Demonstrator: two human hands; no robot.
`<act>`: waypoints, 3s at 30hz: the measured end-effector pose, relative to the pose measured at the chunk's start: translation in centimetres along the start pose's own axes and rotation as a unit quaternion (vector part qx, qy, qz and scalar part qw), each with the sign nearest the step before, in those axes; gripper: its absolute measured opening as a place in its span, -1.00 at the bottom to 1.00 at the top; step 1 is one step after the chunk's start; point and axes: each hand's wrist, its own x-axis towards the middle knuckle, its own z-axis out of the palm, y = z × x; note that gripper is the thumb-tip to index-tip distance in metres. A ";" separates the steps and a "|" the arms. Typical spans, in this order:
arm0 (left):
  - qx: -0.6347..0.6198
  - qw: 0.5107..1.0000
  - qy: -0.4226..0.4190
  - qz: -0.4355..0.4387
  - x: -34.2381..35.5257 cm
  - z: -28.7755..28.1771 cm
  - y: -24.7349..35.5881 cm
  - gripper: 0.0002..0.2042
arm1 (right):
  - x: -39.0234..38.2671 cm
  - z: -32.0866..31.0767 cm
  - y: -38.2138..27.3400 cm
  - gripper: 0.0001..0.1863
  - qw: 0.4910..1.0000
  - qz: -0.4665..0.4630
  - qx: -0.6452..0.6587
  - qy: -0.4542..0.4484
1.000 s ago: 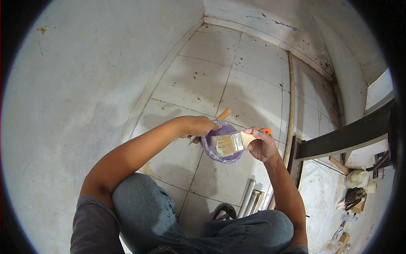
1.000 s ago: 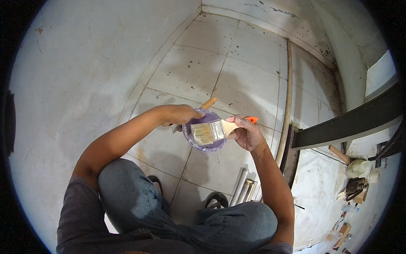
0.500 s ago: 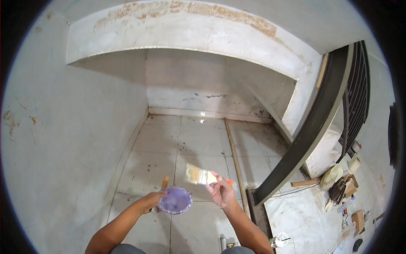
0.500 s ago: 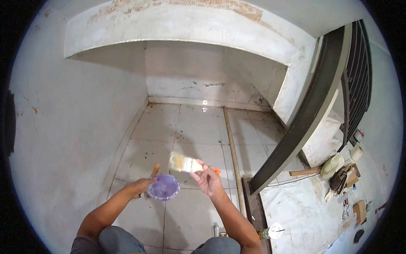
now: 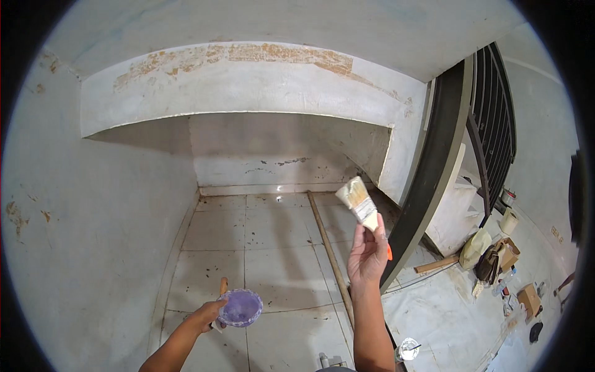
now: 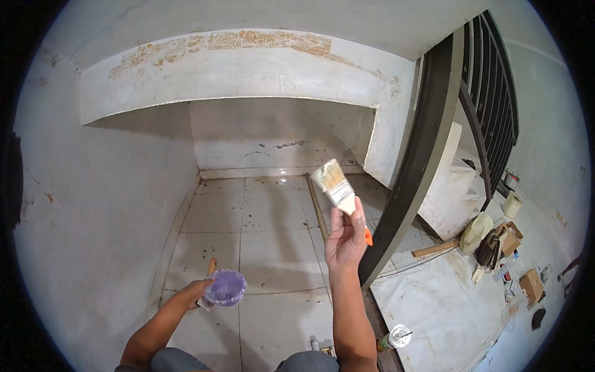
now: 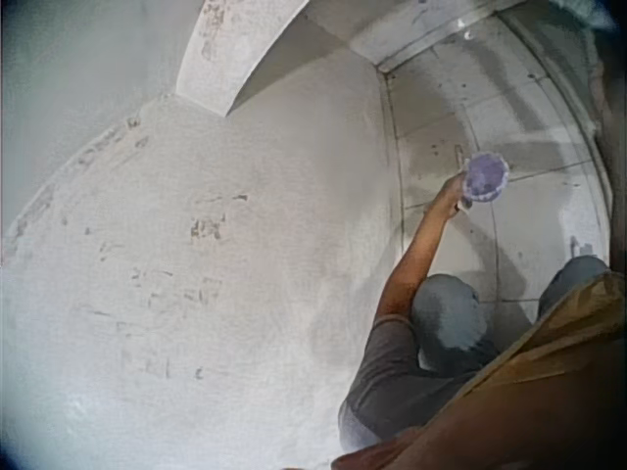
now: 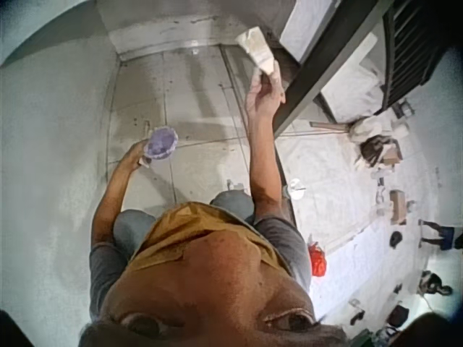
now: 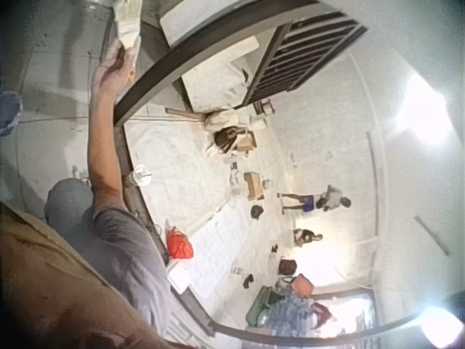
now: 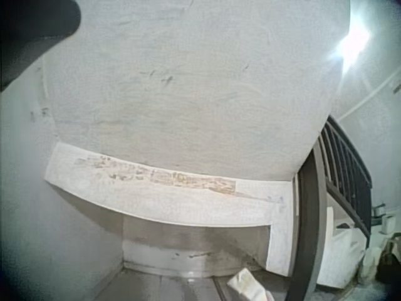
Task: The person paints a white surface under a staircase with a paint brush, applying paint from a paint container.
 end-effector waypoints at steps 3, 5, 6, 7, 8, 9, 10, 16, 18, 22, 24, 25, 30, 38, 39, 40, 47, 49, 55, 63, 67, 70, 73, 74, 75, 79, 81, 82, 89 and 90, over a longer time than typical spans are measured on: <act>-0.010 1.000 -0.008 0.009 -0.8 0.9 0.6 -0.61 | 0.7 0.7 -1.3 -0.46 0.999 -0.043 0.001 0.019; -0.020 1.000 -0.007 0.011 -0.6 0.6 0.3 -0.62 | 1.6 1.9 -1.6 -0.46 0.998 -0.055 0.004 0.027; -0.028 1.000 -0.008 0.011 -0.4 0.4 0.2 -0.63 | 2.2 2.5 -1.7 -0.46 0.997 -0.075 0.007 0.010; -0.027 1.000 -0.005 0.011 -0.5 0.0 0.0 -0.63 | 2.9 3.1 -1.4 -0.46 0.996 -0.092 0.012 -0.006; -0.024 1.000 0.010 0.012 -0.7 -0.4 -0.2 -0.63 | 3.4 4.0 -1.1 -0.46 0.996 -0.092 0.015 -0.004; -0.020 0.999 0.023 0.014 -0.8 -0.8 -0.2 -0.64 | 3.9 5.1 -0.8 -0.45 0.994 -0.109 0.027 -0.015; -0.016 1.000 0.014 0.012 -0.7 -0.7 0.1 -0.64 | 4.5 6.1 -1.1 -0.43 0.990 -0.132 0.030 -0.026; -0.036 0.998 0.032 0.043 -1.8 -2.8 1.3 -0.53 | 9.4 11.1 -3.4 -0.42 0.956 -0.291 0.022 -0.042; -0.011 0.998 0.061 0.026 -2.2 -5.3 2.2 -0.32 | 11.3 13.4 -4.1 -0.44 0.939 -0.341 0.022 -0.033; 0.091 0.986 0.135 -0.016 -4.3 -7.4 7.2 -0.22 | 15.2 16.5 -6.5 -0.51 0.910 -0.415 0.009 0.016; 0.094 0.979 0.180 -0.030 -6.2 -7.4 10.0 -0.18 | 16.4 17.8 -6.8 -0.54 0.902 -0.428 0.013 0.050; 0.104 0.977 0.181 -0.033 -7.6 -6.7 11.7 -0.18 | 16.8 18.3 -6.7 -0.54 0.900 -0.429 -0.013 0.075; 0.027 0.981 0.192 0.019 -13.0 -2.3 16.8 -0.27 | 18.4 19.8 -7.1 -0.54 0.893 -0.423 -0.105 0.114; 0.046 0.962 0.266 -0.036 -10.9 -2.2 15.2 -0.28 | 20.9 19.4 -7.8 -0.56 0.815 -0.506 -0.223 0.172; 0.034 0.973 0.227 -0.027 -10.2 -4.0 13.7 -0.27 | 21.2 19.9 -7.9 -0.57 0.811 -0.505 -0.239 0.175; 0.022 0.982 0.186 -0.019 -9.0 -6.2 11.8 -0.26 | 21.4 20.4 -7.9 -0.57 0.805 -0.504 -0.257 0.177; 0.009 0.963 0.269 -0.021 -8.3 -7.9 8.7 -0.47 | 22.0 21.9 -7.2 -0.59 0.768 -0.549 -0.298 0.141; -0.037 0.978 0.206 0.010 -5.6 -12.3 5.3 -0.47 | 21.6 22.0 -6.6 -0.58 0.772 -0.562 -0.277 0.102; -0.134 0.977 0.166 0.005 -4.2 -12.2 4.5 -0.53 | 18.6 19.6 -5.9 -0.58 0.866 -0.460 -0.193 -0.017; -0.175 0.976 0.125 0.035 -3.0 -11.4 2.7 -0.57 | 23.2 16.8 -8.5 -0.59 0.817 -0.521 -0.240 0.060; -0.080 0.979 0.185 0.027 -5.8 -5.9 5.5 -0.53 | 21.9 17.2 -8.6 -0.62 0.825 -0.499 -0.265 0.018; -0.084 0.979 0.185 0.030 -5.2 -9.4 4.6 -0.50 | 19.8 18.1 -7.1 -0.62 0.847 -0.436 -0.298 -0.057; -0.122 0.976 0.177 0.020 -5.1 -8.9 4.8 -0.47 | 19.1 16.2 -7.5 -0.59 0.833 -0.486 -0.260 -0.044; -0.123 0.975 0.187 0.011 -5.4 -8.0 5.3 -0.46 | 19.0 15.3 -8.0 -0.57 0.854 -0.470 -0.221 -0.029; -0.124 0.974 0.188 0.010 -5.5 -7.8 5.5 -0.46 | 19.5 15.0 -8.7 -0.54 0.851 -0.477 -0.219 -0.005; -0.070 0.979 0.188 0.027 -4.9 -8.6 4.6 -0.47 | 21.8 15.7 -9.6 -0.59 0.845 -0.476 -0.237 0.058; -0.061 0.980 0.184 0.045 -4.6 -8.9 4.1 -0.48 | 22.8 16.7 -8.8 -0.59 0.793 -0.532 -0.293 0.053; -0.082 0.981 0.168 0.042 -4.7 -8.6 4.3 -0.48 | 22.1 17.2 -8.5 -0.59 0.791 -0.533 -0.300 0.027; -0.059 0.973 0.224 0.019 -7.3 -5.9 6.6 -0.46 | 20.1 15.6 -9.8 -0.61 0.837 -0.487 -0.248 0.000; -0.059 0.973 0.223 0.014 -7.4 -5.0 7.0 -0.46 | 21.0 15.2 -9.9 -0.62 0.830 -0.504 -0.236 0.039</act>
